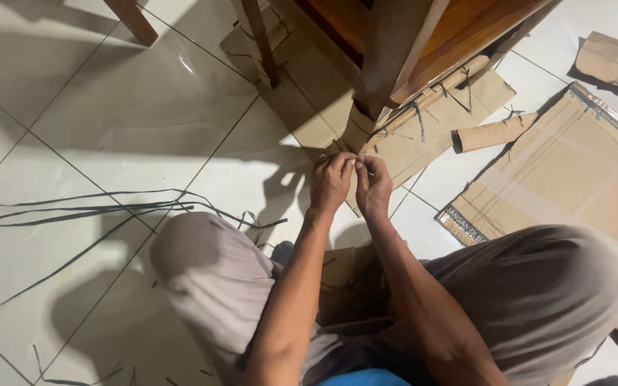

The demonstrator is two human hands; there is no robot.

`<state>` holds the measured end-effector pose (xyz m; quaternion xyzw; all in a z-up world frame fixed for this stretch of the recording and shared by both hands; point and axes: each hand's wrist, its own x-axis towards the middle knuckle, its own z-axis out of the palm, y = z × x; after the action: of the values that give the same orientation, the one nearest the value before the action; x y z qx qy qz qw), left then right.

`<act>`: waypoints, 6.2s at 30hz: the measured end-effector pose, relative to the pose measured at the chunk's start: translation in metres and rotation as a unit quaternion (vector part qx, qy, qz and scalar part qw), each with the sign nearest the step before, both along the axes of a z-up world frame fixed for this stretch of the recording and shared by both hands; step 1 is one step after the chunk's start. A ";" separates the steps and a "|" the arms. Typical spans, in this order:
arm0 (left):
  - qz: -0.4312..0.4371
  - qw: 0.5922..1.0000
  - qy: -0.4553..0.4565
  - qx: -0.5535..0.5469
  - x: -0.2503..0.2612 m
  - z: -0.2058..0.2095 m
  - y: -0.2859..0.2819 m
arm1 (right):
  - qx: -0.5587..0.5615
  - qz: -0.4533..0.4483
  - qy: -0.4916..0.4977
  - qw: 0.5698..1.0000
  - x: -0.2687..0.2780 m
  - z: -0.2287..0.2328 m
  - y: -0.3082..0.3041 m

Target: Wrapping the legs of a wooden chair with cardboard and securing them with plastic ties.

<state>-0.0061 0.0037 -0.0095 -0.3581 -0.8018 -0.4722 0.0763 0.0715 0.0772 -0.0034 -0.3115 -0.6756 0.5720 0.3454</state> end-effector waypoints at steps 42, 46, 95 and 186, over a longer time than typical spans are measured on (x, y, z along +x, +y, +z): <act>0.088 0.993 -0.021 -0.071 -0.001 -0.012 0.020 | 0.029 -0.042 -0.096 0.994 0.025 0.021 -0.008; 0.099 0.992 -0.037 -0.065 -0.004 -0.018 0.021 | 0.043 -0.042 -0.093 0.994 0.025 0.019 -0.010; 0.155 0.867 -0.363 -0.304 0.034 -0.170 -0.070 | -0.086 0.098 -0.364 0.922 0.073 -0.104 -0.026; 0.364 0.657 -0.512 0.416 -0.007 -0.043 -0.145 | -0.282 0.049 -0.065 0.956 0.063 -0.050 -0.018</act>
<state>-0.0129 -0.1409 -0.0523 0.3298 -0.4999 -0.7998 -0.0393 0.1347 0.0594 -0.0536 -0.3989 -0.5225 0.7340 0.1707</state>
